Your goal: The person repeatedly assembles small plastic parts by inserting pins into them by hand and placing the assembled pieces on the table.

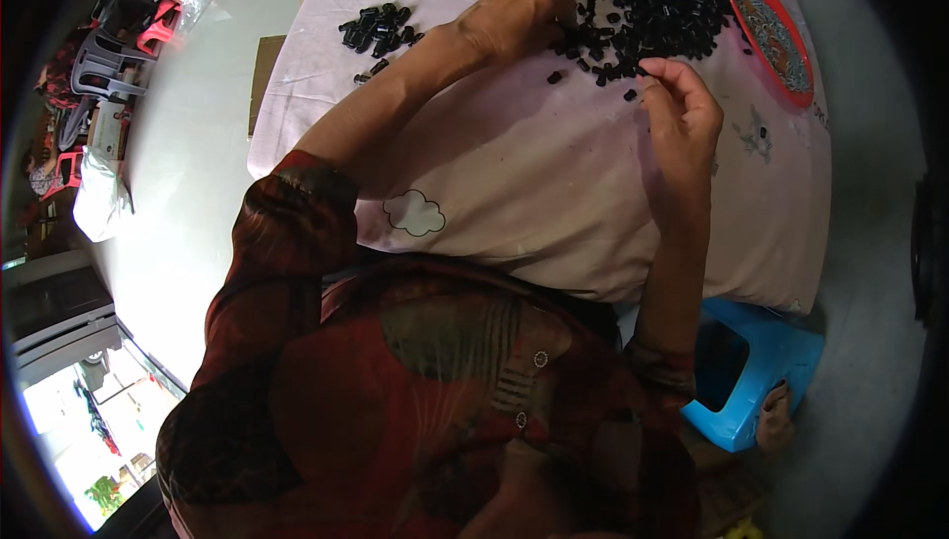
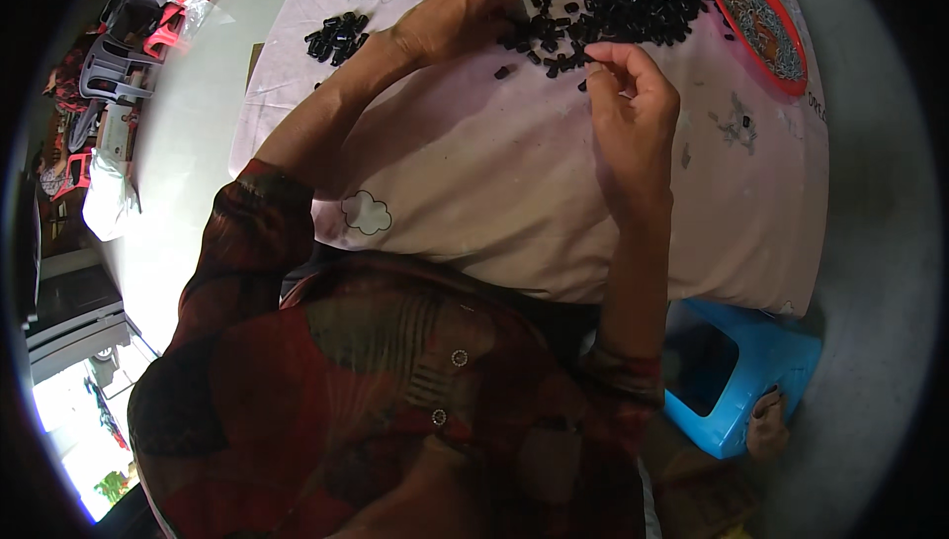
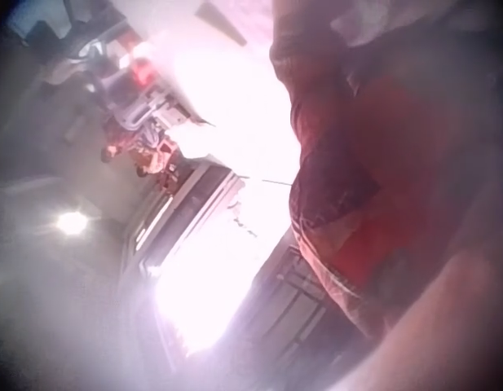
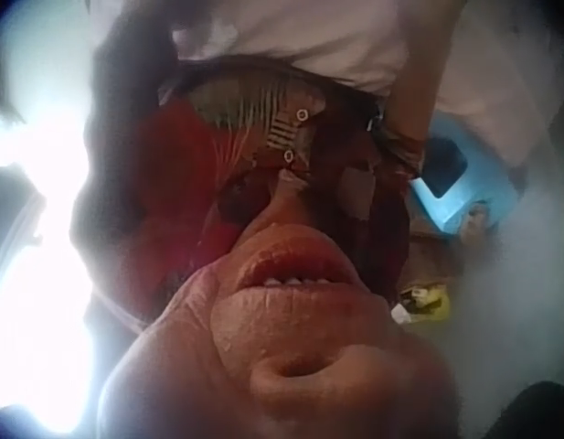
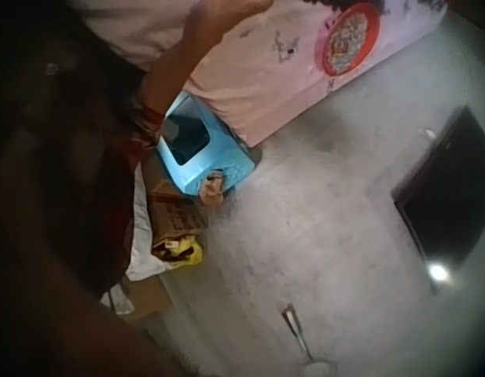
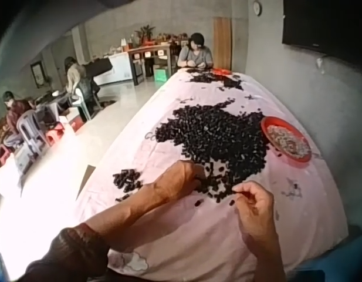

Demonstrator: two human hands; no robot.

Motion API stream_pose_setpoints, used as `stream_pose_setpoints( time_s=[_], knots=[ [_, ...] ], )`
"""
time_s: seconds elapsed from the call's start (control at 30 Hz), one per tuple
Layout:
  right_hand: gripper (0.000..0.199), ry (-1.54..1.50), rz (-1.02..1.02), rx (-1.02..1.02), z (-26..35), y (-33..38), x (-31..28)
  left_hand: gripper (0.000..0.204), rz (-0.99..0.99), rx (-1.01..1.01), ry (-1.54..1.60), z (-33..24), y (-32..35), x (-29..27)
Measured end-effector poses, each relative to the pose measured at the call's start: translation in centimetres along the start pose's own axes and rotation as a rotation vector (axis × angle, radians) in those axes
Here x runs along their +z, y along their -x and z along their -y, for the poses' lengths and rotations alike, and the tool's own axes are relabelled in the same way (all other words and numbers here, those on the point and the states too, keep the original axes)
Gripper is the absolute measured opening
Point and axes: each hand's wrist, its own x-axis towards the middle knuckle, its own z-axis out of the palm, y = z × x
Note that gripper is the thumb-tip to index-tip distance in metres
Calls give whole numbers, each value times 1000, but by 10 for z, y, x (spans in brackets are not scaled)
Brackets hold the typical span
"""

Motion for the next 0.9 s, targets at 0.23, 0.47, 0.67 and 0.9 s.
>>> stream_pose_setpoints(
  time_s=[0.23,0.47,0.67,0.9],
  knots=[
    [23,-120,50,77,11,2,1,12,37,-535,967,-18,16,-19],
    [22,-217,61,88,21,-20,23,23,-65,-595,1633,-40,40,-22],
    [19,-396,16,35,9,-19,32,24,-117,-492,1467,-47,44,-18],
    [18,-409,31,42,6,-11,30,22,-108,-507,1491,-49,43,-9]
  ],
)
